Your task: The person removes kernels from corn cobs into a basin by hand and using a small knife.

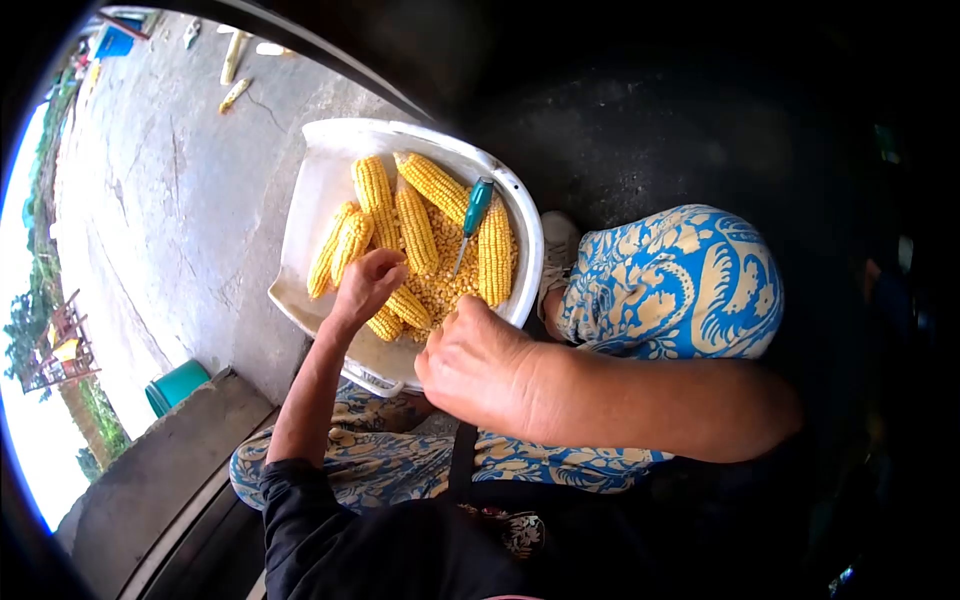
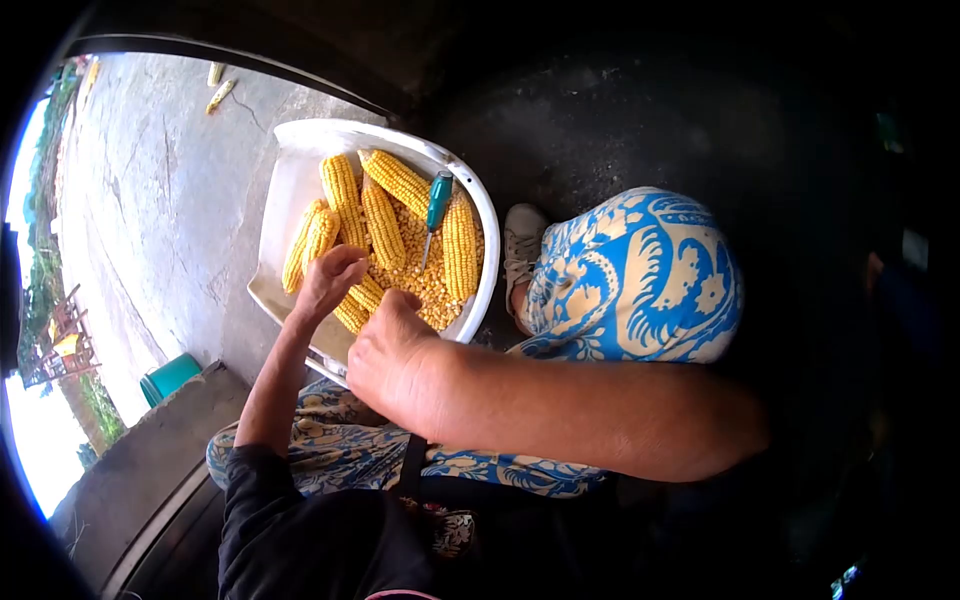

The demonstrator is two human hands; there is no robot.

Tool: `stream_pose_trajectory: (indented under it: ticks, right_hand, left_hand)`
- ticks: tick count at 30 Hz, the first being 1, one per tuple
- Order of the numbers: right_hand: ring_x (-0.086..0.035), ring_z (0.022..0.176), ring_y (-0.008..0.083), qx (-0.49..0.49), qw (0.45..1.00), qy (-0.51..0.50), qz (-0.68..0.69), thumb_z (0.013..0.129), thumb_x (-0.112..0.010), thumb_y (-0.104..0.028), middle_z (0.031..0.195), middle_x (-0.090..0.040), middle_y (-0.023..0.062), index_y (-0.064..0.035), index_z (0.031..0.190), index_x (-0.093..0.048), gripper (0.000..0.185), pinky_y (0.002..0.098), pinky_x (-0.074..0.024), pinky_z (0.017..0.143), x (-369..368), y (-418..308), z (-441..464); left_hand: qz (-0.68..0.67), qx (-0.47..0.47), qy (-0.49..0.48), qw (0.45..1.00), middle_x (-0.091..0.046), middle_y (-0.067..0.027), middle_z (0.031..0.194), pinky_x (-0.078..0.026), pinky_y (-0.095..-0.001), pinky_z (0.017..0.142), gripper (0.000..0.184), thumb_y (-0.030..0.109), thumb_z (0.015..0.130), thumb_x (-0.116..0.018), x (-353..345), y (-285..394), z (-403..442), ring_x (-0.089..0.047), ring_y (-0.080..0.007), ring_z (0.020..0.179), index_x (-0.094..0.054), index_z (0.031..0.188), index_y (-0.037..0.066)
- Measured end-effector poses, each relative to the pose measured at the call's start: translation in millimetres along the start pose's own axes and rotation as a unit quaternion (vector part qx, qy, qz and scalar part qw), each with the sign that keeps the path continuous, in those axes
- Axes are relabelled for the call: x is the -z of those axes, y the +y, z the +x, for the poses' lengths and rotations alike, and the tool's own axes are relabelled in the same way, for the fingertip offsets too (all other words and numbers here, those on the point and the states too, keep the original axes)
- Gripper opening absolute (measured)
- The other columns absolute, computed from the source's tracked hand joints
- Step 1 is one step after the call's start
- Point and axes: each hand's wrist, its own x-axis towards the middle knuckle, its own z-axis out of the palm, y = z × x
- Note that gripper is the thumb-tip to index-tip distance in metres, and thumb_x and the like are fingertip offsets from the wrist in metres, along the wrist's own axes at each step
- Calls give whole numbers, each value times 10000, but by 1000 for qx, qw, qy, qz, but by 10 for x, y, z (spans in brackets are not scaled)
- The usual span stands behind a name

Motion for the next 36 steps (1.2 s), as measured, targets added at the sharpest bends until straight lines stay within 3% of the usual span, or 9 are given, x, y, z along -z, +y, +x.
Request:
stream_pose_trajectory:
  ticks: [4, 7, 8, 10, 12, 17, 25, 31, 36]
  right_hand:
    - [-638, 792, 207, -107, 988, 109, 27, 787, -604, -173, 814, -646, 94, -27, 933, -596, 207, 349, -448, 768, 283, 373, 21]
    - [-650, 801, 247, -161, 954, 252, 38, 840, -579, -207, 814, -643, 128, -19, 949, -572, 218, 389, -472, 796, 432, 573, -59]
    - [-650, 807, 262, -148, 939, 308, 32, 842, -573, -211, 832, -644, 140, -16, 960, -570, 228, 399, -472, 810, 381, 627, -73]
    - [-650, 813, 277, -132, 923, 361, 22, 843, -567, -215, 850, -646, 152, -13, 970, -567, 239, 409, -473, 823, 366, 667, -52]
    - [-646, 841, 291, -186, 941, 270, 84, 842, -552, -215, 892, -644, 175, -10, 1002, -573, 261, 409, -469, 851, 431, 626, -27]
    - [-645, 842, 298, -199, 950, 220, 98, 828, -543, -196, 906, -639, 198, 9, 1012, -587, 279, 408, -488, 831, 349, 650, 2]
    - [-622, 913, 294, -225, 962, 136, 76, 820, -572, -234, 972, -633, 156, -35, 1032, -577, 291, 412, -468, 867, 214, 709, 139]
    - [-496, 1129, 264, -207, 978, -21, 9, 797, -604, -201, 1140, -557, 161, -43, 1075, -540, 326, 434, -354, 975, -98, 711, 253]
    - [-601, 936, 316, -216, 972, -78, 41, 793, -591, -188, 927, -636, 177, -11, 995, -561, 270, 411, -453, 833, -259, 785, 318]
  left_hand:
    - [69, -64, 43, 995, -634, -190, 823, -487, -368, 689, 287, 202, 753, -641, -488, -46, 42, -628, -300, 787, -600, 957, 4]
    - [59, -25, 91, 994, -601, -183, 949, -480, -407, 733, 317, 233, 774, -641, -841, 138, 130, -615, -327, 841, -580, 977, -3]
    - [79, -134, 150, 976, -563, -173, 1045, -481, -405, 762, 322, 232, 784, -637, -959, 44, 270, -603, -329, 876, -577, 996, -3]
    - [57, -145, 168, 973, -525, -179, 1118, -459, -428, 823, 389, 222, 783, -626, -1066, 88, 471, -556, -352, 970, -531, 1095, 10]
    - [69, -186, 209, 958, -514, -177, 1135, -449, -438, 843, 426, 231, 783, -618, -1175, 100, 649, -539, -356, 1002, -509, 1135, 18]
    - [75, -26, 222, 972, -458, -188, 1191, -425, -467, 860, 470, 275, 781, -583, -1220, 489, 568, -491, -356, 1071, -482, 1177, 43]
    - [54, -15, 193, 980, -580, -184, 886, -461, -466, 703, 287, 133, 701, -591, -1338, 326, 503, -580, -371, 838, -490, 962, 66]
    - [-58, -178, 130, 974, -607, -133, 844, -483, -386, 702, 358, 141, 665, -697, -844, 560, 209, -604, -319, 796, -528, 965, 45]
    - [-70, -218, 112, 967, -613, -131, 828, -505, -326, 717, 312, 110, 668, -719, -632, 675, -33, -626, -243, 778, -569, 923, 12]
